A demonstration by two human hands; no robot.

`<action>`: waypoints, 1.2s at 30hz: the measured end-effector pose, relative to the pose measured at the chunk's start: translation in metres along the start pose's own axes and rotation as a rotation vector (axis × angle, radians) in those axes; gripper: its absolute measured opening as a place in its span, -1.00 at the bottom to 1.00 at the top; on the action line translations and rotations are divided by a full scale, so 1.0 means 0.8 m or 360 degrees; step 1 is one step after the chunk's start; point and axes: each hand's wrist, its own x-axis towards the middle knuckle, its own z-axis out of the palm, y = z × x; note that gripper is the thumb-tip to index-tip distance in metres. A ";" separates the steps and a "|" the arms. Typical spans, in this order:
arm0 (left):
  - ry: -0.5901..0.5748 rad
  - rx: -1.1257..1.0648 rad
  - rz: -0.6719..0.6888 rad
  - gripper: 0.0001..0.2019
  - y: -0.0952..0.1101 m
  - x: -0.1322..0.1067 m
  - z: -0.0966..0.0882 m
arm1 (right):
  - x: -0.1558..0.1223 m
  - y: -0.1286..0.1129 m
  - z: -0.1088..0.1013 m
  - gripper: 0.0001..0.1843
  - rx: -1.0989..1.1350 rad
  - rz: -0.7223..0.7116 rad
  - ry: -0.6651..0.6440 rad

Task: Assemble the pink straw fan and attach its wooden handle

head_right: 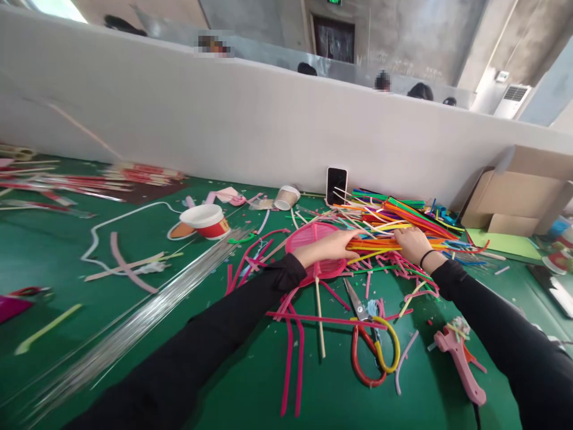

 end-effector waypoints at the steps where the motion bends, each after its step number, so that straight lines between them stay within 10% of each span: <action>1: -0.0032 -0.0036 0.0019 -0.32 0.000 0.002 0.004 | -0.004 0.000 0.002 -0.77 -0.0007 -0.0001 0.0020; 15: 0.0228 -0.0191 0.0044 -0.54 -0.004 0.008 0.005 | -0.017 0.001 0.005 -0.76 0.0337 -0.0079 0.0504; 36: 0.0225 -0.0464 0.0110 -0.51 -0.014 0.004 0.007 | 0.009 -0.048 0.006 -0.75 0.0040 -0.0180 0.0232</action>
